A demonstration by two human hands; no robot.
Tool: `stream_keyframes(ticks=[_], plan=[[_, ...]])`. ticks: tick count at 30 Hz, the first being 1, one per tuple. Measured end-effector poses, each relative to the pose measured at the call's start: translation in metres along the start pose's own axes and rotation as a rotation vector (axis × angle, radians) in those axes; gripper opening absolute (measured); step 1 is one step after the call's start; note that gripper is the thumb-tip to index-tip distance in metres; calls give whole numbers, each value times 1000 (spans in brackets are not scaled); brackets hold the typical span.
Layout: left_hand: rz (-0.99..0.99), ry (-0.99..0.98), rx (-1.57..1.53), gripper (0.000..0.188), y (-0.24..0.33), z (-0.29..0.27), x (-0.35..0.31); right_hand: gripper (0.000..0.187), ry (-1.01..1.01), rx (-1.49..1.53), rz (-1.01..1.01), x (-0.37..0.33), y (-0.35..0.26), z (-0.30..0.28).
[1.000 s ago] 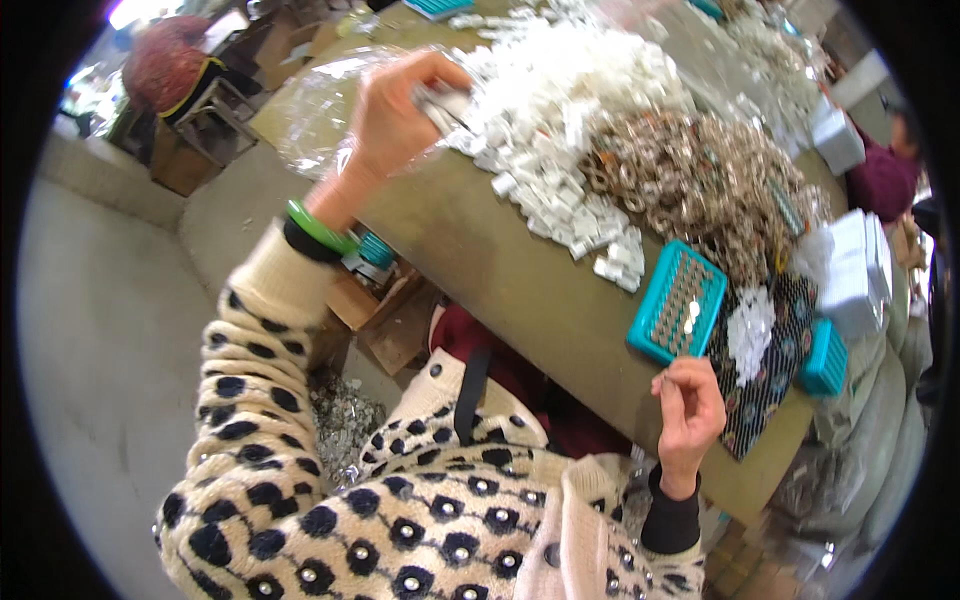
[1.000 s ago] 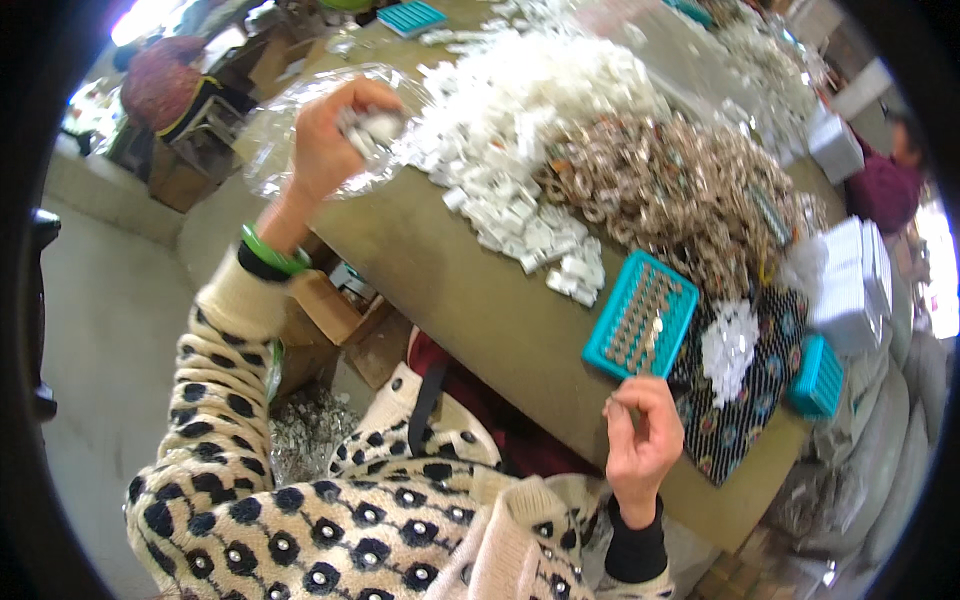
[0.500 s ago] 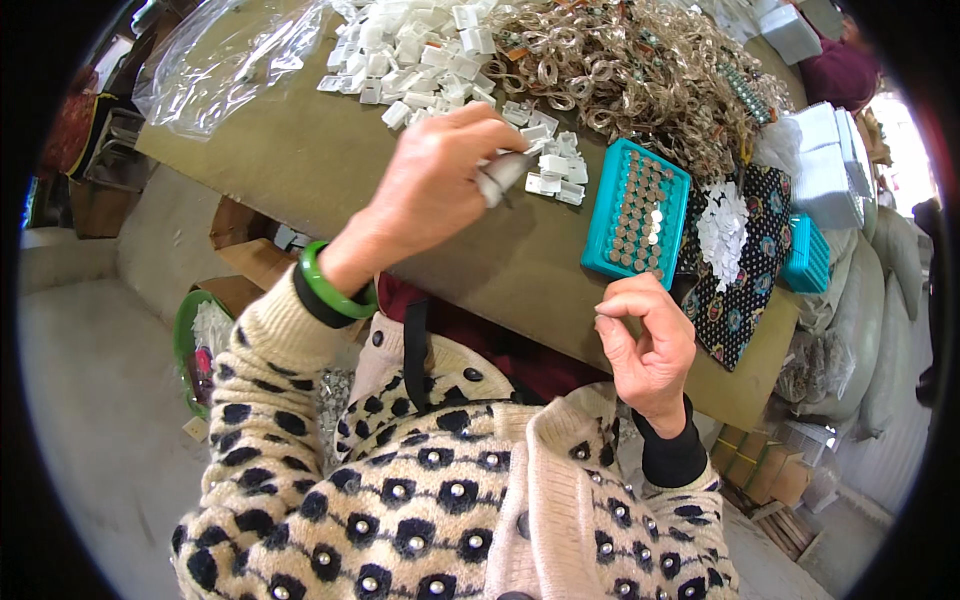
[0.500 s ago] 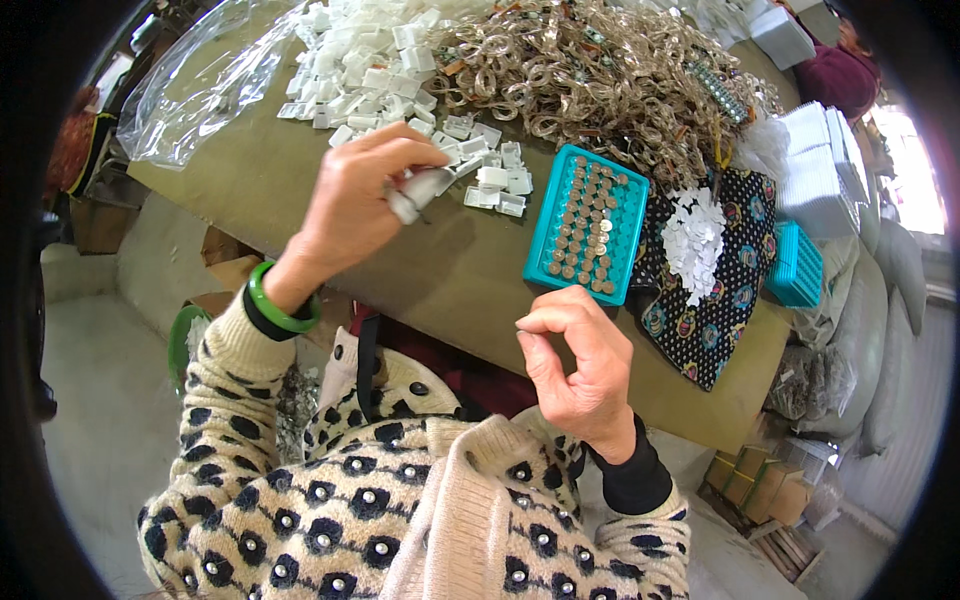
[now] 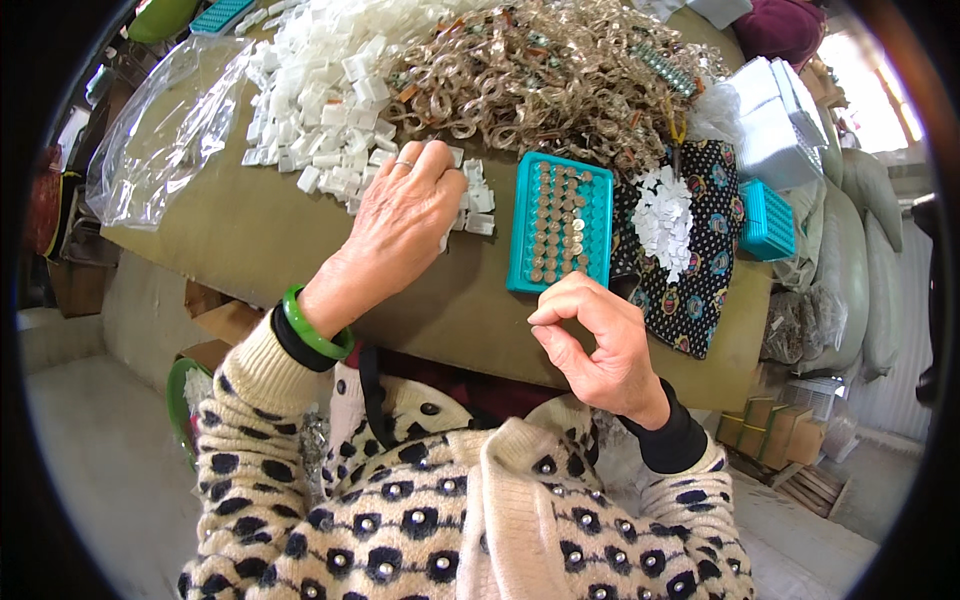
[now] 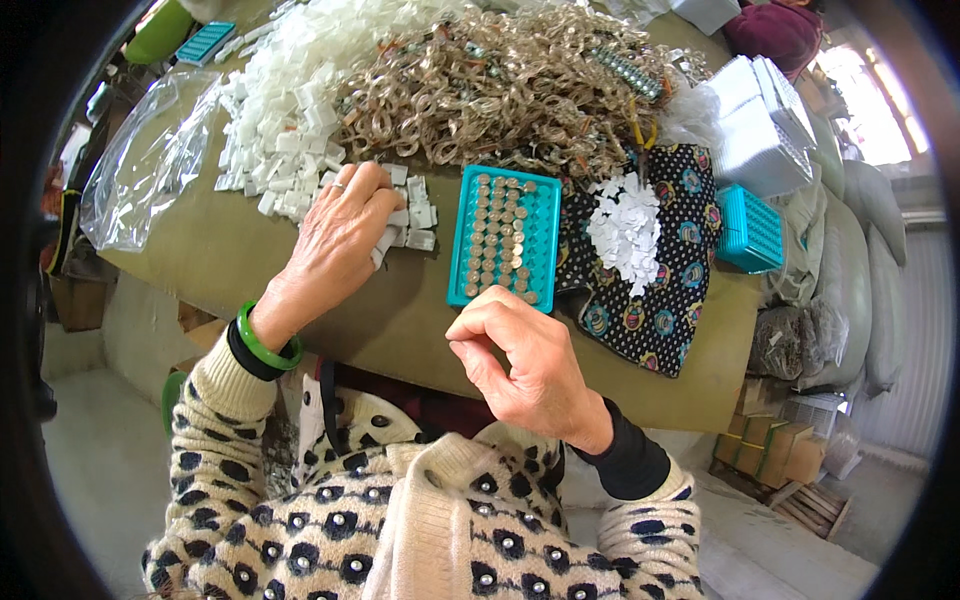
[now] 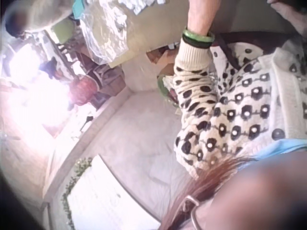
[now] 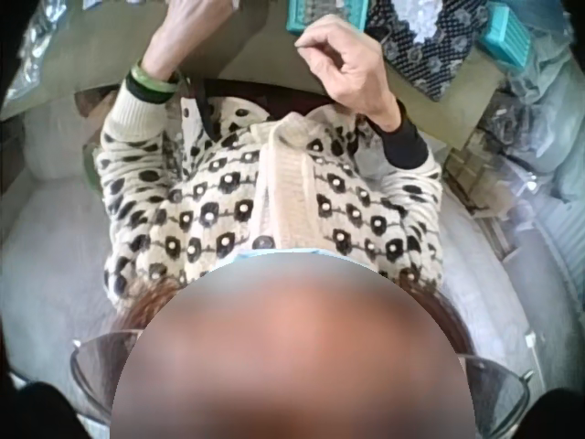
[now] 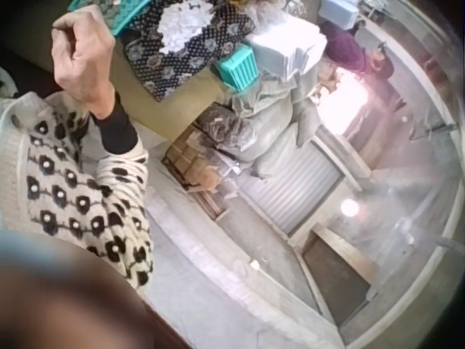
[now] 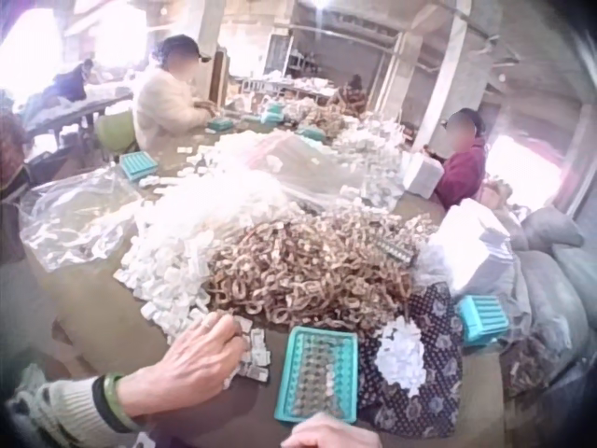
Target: The person assembles small white plastic electrical components by inserting metal pins and securing them with metal rings. They repeatedly pick components from a pile, insert pins, and place metal rings from a teal tray onto the components.
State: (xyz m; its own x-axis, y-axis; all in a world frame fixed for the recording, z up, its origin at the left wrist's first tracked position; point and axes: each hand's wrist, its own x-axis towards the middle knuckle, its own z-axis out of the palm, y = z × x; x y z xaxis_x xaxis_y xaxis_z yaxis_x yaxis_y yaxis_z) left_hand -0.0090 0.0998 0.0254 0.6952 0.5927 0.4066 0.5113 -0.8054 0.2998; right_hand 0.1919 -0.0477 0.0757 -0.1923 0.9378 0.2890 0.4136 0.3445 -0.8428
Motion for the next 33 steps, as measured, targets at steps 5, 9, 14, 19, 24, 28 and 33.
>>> stream_keyframes(ticks=[5,9,14,19,24,28,33], plan=[[-64,-26,-72,33,-4,-7,4,13,5,-106,-30,15,13,-28],[-157,95,-300,24,-10,-19,0,3,116,-30,214,26,26,-59],[-539,174,-1062,27,-5,-26,-7,8,182,-171,240,64,51,-78],[-741,150,-1796,38,6,-15,-19,12,262,-478,-199,107,72,-59],[-761,148,-1932,41,15,-2,-25,23,222,-834,-414,138,84,-40],[-776,166,-1896,40,17,3,-28,8,223,-766,-294,154,77,-46],[-798,210,-1905,39,15,7,-30,14,273,128,80,166,61,-79]])
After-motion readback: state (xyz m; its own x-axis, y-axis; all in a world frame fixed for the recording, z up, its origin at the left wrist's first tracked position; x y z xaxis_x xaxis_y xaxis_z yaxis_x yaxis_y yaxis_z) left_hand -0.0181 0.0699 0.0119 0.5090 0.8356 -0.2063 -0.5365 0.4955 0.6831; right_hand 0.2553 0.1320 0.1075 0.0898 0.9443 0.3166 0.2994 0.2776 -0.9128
